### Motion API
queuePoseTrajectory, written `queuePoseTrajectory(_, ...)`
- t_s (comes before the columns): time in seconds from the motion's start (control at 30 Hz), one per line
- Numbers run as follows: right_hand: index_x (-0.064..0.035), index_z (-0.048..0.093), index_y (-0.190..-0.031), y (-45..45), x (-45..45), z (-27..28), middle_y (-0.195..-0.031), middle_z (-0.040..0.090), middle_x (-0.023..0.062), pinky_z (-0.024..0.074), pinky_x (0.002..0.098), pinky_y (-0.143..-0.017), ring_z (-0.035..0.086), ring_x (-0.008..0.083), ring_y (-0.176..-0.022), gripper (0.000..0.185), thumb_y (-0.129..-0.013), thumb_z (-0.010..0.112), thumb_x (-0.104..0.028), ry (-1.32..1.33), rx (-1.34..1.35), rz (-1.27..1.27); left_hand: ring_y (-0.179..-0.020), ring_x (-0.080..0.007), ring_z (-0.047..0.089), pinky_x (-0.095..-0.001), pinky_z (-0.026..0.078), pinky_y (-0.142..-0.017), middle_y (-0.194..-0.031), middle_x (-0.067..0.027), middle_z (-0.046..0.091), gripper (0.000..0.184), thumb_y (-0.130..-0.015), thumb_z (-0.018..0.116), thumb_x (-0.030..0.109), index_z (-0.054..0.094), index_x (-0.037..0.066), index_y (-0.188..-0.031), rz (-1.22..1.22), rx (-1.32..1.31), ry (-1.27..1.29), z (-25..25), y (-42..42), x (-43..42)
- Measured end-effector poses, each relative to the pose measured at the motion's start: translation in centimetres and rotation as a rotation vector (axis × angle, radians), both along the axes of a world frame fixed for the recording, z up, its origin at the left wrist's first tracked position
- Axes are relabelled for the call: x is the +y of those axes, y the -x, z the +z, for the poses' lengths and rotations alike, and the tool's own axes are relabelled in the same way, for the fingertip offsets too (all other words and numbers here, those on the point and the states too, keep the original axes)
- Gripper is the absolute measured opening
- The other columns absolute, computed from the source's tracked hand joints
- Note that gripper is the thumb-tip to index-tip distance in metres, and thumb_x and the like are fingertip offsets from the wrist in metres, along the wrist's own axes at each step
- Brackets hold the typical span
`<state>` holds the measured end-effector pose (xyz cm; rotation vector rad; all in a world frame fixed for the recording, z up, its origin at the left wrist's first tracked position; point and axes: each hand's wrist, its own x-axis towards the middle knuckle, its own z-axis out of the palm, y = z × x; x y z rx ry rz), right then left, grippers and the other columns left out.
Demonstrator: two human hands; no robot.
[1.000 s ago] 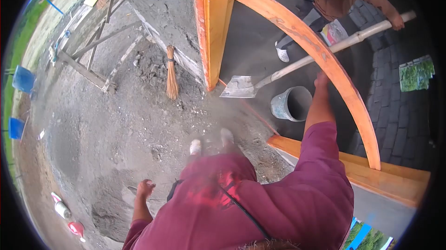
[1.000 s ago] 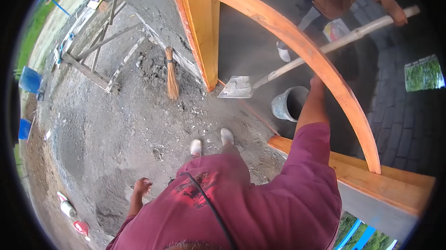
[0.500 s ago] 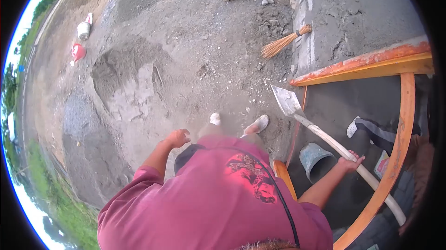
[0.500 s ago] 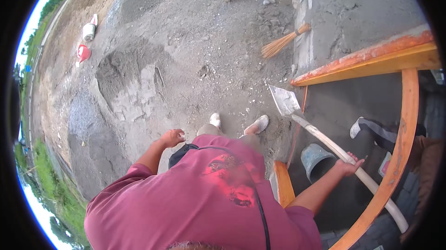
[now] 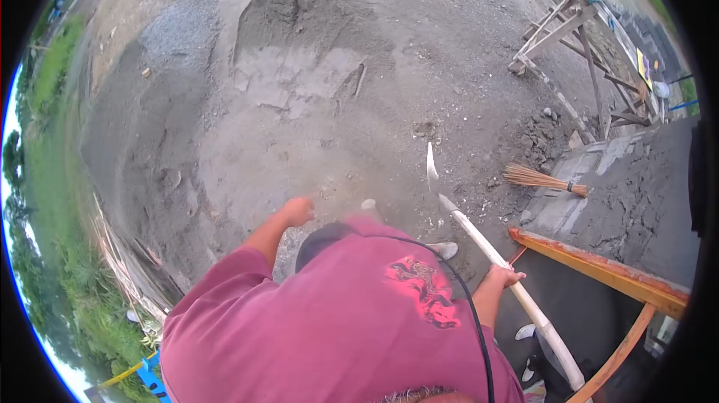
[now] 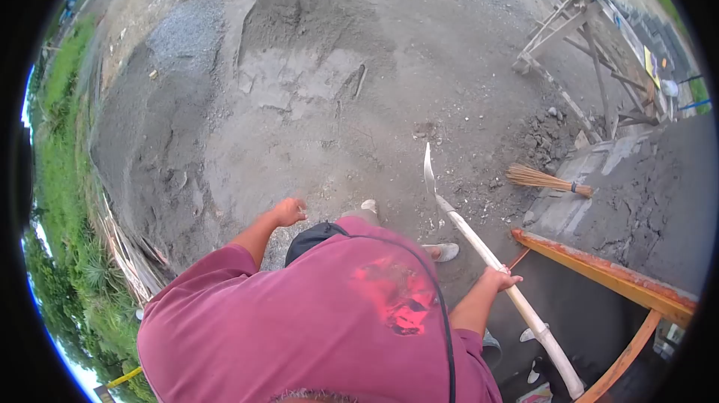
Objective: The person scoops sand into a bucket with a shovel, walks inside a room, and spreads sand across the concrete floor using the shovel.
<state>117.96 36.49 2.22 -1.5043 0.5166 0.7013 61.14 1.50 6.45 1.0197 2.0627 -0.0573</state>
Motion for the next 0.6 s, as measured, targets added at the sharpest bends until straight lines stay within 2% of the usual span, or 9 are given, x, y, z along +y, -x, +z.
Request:
queuePoseTrajectory(0.13,-0.0091,0.045,-0.075,9.9,-0.1,-2.7,-0.074,0.053,0.0035,0.05,0.0381,-0.079,0.056,0.0207,-0.072,0.055,-0.092,0.06,-0.059,-0.009,0.082,0.108,-0.109,-0.0344,0.065,-0.0428,0.05,-0.097,-0.116,-0.0169,0.069,0.041,-0.078,0.071,0.034,0.071,0.012,-0.113,0.39,0.144,0.172,2.2,7.5,-12.9)
queuePoseTrajectory(0.2,-0.0094,0.045,-0.074,15.3,-0.6,-2.0,-0.074,0.053,0.0041,0.0502,0.038,-0.079,0.057,0.0208,-0.072,0.055,-0.093,0.058,-0.059,-0.027,0.115,0.183,-0.105,-0.031,0.067,-0.042,0.051,-0.095,-0.112,-0.0146,0.071,0.035,-0.08,0.069,0.034,0.074,0.011,-0.107,0.489,0.12,0.32,2.2,10.2,-19.4)
queuePoseTrajectory(0.27,-0.0097,0.043,-0.074,20.5,-0.7,-1.2,-0.073,0.052,0.0044,0.0505,0.0392,-0.079,0.055,0.0212,-0.07,0.055,-0.094,0.055,-0.06,-0.089,0.181,0.269,-0.08,-0.0229,0.073,-0.0359,0.057,-0.075,-0.096,-0.0133,0.075,0.026,-0.082,0.073,0.032,0.076,0.01,-0.096,0.385,0.086,0.425,1.3,11.3,-24.8)
queuePoseTrajectory(0.3,-0.0096,0.043,-0.074,22.7,-0.5,-1.2,-0.073,0.051,0.0045,0.0506,0.0401,-0.08,0.055,0.0216,-0.071,0.056,-0.094,0.054,-0.061,-0.113,0.235,0.305,-0.074,-0.0207,0.072,-0.0334,0.056,-0.072,-0.095,-0.0112,0.075,0.025,-0.082,0.073,0.031,0.076,0.01,-0.093,0.129,0.056,0.398,-0.2,11.9,-27.9)
queuePoseTrajectory(0.33,-0.0094,0.042,-0.075,24.9,-0.1,-1.2,-0.074,0.051,0.0047,0.0506,0.041,-0.08,0.055,0.022,-0.071,0.057,-0.094,0.054,-0.061,-0.136,0.287,0.343,-0.073,-0.0203,0.072,-0.0328,0.056,-0.071,-0.094,-0.0105,0.075,0.025,-0.082,0.073,0.032,0.076,0.01,-0.094,0.099,0.036,0.405,-1.0,12.1,-28.7)
queuePoseTrajectory(0.37,-0.0093,0.042,-0.075,27.1,0.5,-1.2,-0.074,0.051,0.0048,0.0506,0.042,-0.081,0.054,0.0224,-0.071,0.057,-0.094,0.053,-0.062,-0.158,0.339,0.384,-0.072,-0.02,0.072,-0.0322,0.056,-0.07,-0.094,-0.0099,0.075,0.025,-0.082,0.073,0.032,0.076,0.01,-0.094,0.07,0.016,0.412,-1.7,12.3,-29.3)
queuePoseTrajectory(0.43,-0.0084,0.041,-0.078,31.9,1.9,-0.5,-0.076,0.048,0.0055,0.0494,0.0458,-0.085,0.053,0.0238,-0.076,0.059,-0.093,0.053,-0.065,-0.166,0.397,0.462,-0.079,-0.023,0.072,-0.0348,0.056,-0.074,-0.096,-0.0114,0.075,0.031,-0.082,0.074,0.033,0.075,0.011,-0.103,0.469,-0.007,0.504,-2.5,11.5,-27.2)
queuePoseTrajectory(0.57,-0.0064,0.044,-0.089,41.5,5.9,-0.5,-0.087,0.047,0.0069,0.047,0.0478,-0.09,0.052,0.0256,-0.084,0.06,-0.09,0.059,-0.065,-0.178,0.415,0.641,-0.112,-0.0355,0.063,-0.0451,0.049,-0.096,-0.116,-0.0189,0.068,0.048,-0.083,0.071,0.042,0.069,0.006,-0.115,0.532,-0.024,0.219,2.4,10.6,-15.5)
queuePoseTrajectory(0.6,-0.0058,0.045,-0.092,44.5,6.7,0.4,-0.089,0.047,0.0072,0.0467,0.0482,-0.09,0.052,0.0259,-0.086,0.061,-0.089,0.06,-0.064,-0.177,0.36,0.707,-0.112,-0.0361,0.063,-0.0447,0.049,-0.097,-0.116,-0.0196,0.068,0.048,-0.083,0.07,0.041,0.068,0.007,-0.117,0.468,-0.026,0.169,2.3,11.1,-13.3)
